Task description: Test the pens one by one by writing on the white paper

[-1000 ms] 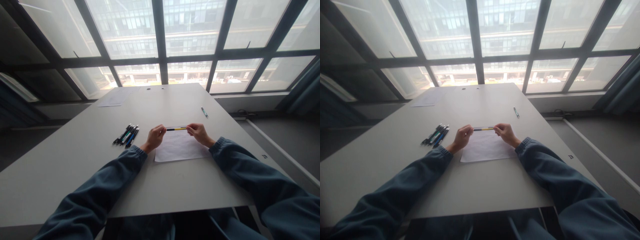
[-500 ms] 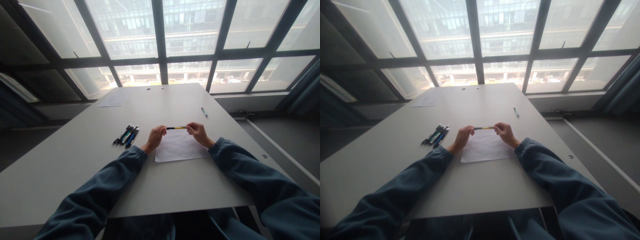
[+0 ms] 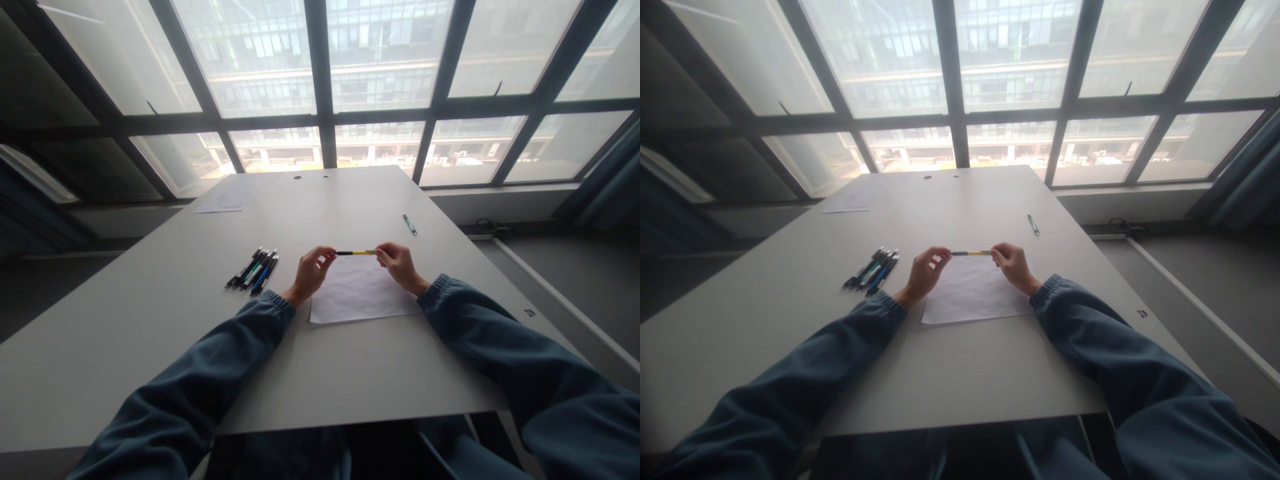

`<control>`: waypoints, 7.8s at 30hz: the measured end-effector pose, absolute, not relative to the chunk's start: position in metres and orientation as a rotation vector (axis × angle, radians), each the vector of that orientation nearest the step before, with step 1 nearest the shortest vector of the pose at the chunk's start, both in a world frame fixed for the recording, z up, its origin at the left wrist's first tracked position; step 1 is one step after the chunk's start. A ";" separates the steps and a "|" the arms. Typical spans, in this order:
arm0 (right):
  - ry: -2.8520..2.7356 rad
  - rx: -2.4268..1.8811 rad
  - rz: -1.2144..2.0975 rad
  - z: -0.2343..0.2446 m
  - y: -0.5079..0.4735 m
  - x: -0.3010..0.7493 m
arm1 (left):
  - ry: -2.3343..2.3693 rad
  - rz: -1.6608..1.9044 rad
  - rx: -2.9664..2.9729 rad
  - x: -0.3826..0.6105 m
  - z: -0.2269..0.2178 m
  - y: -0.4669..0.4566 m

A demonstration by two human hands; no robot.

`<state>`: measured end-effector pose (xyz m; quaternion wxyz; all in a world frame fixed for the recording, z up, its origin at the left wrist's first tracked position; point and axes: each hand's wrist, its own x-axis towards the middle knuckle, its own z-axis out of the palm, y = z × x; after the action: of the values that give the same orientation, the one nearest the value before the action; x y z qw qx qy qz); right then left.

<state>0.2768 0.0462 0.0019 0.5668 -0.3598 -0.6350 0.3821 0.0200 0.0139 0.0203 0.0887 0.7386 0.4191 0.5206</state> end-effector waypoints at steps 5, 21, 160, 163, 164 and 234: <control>-1.504 -0.839 0.901 0.003 0.045 0.277 | 1.257 1.542 2.199 0.020 0.019 0.015; -1.516 -0.804 0.907 0.006 0.042 0.276 | 1.312 1.456 2.186 0.019 0.021 0.014; -1.551 -0.795 1.015 0.010 0.037 0.275 | 1.268 1.364 2.233 0.021 0.023 0.009; -1.618 -0.828 0.948 0.009 0.038 0.275 | 1.290 1.330 2.215 0.021 0.023 0.009; -1.632 -0.837 0.926 0.008 0.039 0.275 | 1.298 1.318 2.211 0.020 0.022 0.009; -1.109 -0.882 0.944 0.007 0.054 0.281 | 1.407 1.533 2.096 0.007 0.014 0.029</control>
<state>0.2814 0.0541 0.0073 0.6591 -0.3895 -0.4898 0.4171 0.0067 0.0289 0.0144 0.0941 0.7065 0.4745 0.5167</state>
